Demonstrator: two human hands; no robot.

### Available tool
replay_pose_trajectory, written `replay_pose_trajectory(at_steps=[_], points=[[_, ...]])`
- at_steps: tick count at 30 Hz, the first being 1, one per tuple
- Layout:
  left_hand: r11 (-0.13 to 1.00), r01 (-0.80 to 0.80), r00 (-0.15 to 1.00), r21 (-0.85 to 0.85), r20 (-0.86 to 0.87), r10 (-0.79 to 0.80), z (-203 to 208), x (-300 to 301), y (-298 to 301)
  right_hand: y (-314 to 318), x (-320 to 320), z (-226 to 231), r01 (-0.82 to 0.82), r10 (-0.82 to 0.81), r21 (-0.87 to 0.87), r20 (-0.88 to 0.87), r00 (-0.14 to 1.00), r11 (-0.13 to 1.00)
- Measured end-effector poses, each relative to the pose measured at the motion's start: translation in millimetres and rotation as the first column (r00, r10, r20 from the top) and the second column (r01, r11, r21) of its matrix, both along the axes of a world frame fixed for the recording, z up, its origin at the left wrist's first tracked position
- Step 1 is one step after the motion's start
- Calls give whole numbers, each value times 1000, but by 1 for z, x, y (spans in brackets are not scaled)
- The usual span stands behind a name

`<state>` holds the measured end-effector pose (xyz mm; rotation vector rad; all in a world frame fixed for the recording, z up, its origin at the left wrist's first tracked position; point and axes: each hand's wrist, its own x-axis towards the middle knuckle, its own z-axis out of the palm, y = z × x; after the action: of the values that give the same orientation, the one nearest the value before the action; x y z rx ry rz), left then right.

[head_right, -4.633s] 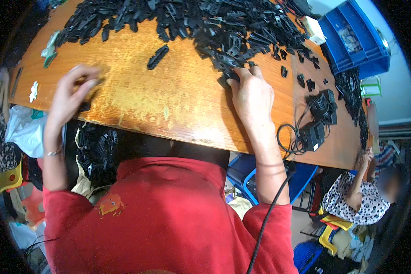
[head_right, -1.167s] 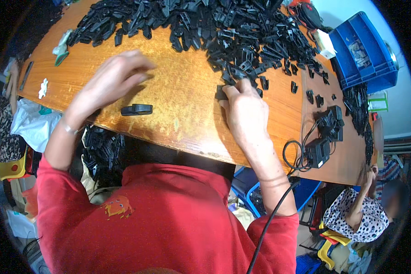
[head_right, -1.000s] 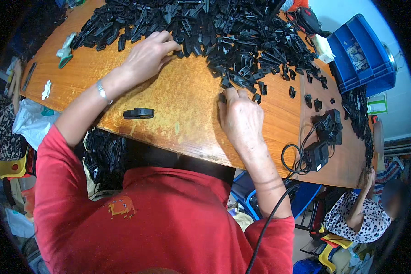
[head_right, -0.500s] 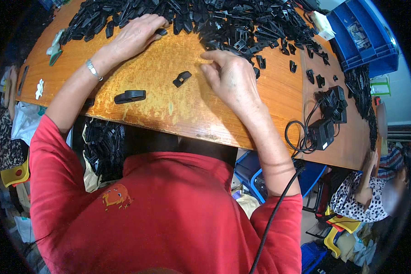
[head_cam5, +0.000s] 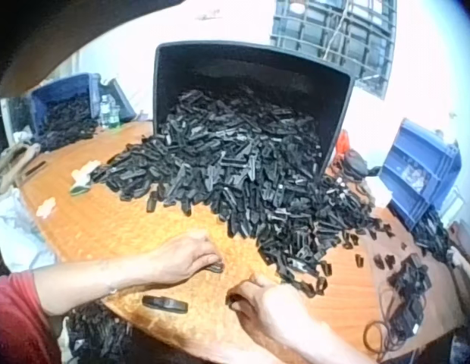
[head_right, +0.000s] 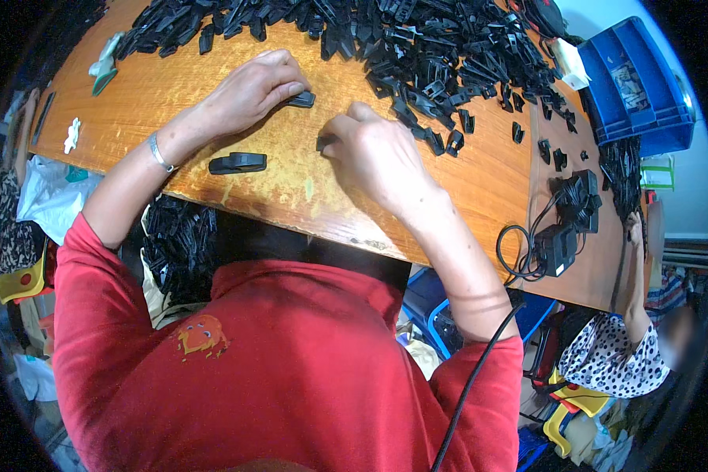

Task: The person assembles small black plastic components by hand, joining two parts together and placing the completed assemblies into a pile.

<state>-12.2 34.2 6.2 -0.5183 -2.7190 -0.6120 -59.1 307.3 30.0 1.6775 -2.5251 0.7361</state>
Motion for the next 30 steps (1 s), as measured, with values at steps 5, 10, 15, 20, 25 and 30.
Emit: replay_pose_trajectory(at_steps=[5, 10, 15, 20, 25, 30], points=[[998, -53, 997, 45, -57, 55, 0, 9, -6, 1, 4, -3, 16, -18, -107, -15, 1000, 994], [989, -149, 989, -3, -10, 149, 12, 29, -7, 2, -5, -1, 166, -168, 32, 119, 979, 986], [983, -177, 984, -45, -28, 176, 8, 31, -11, 5, -8, 0, -3, 3, -1, 72, 997, 1000], [984, -179, 984, 1, 3, 179, 7, 30, -12, -23, -1, 14, 153, -150, -28, 87, 985, 988], [984, -168, 986, 62, -3, 168, 6, 26, -9, -53, -12, -9, 231, -217, -152, 101, 971, 961], [979, -159, 987, 126, 44, 154, 7, 28, -12, -53, -20, -10, 216, -208, -154, 67, 976, 964]])
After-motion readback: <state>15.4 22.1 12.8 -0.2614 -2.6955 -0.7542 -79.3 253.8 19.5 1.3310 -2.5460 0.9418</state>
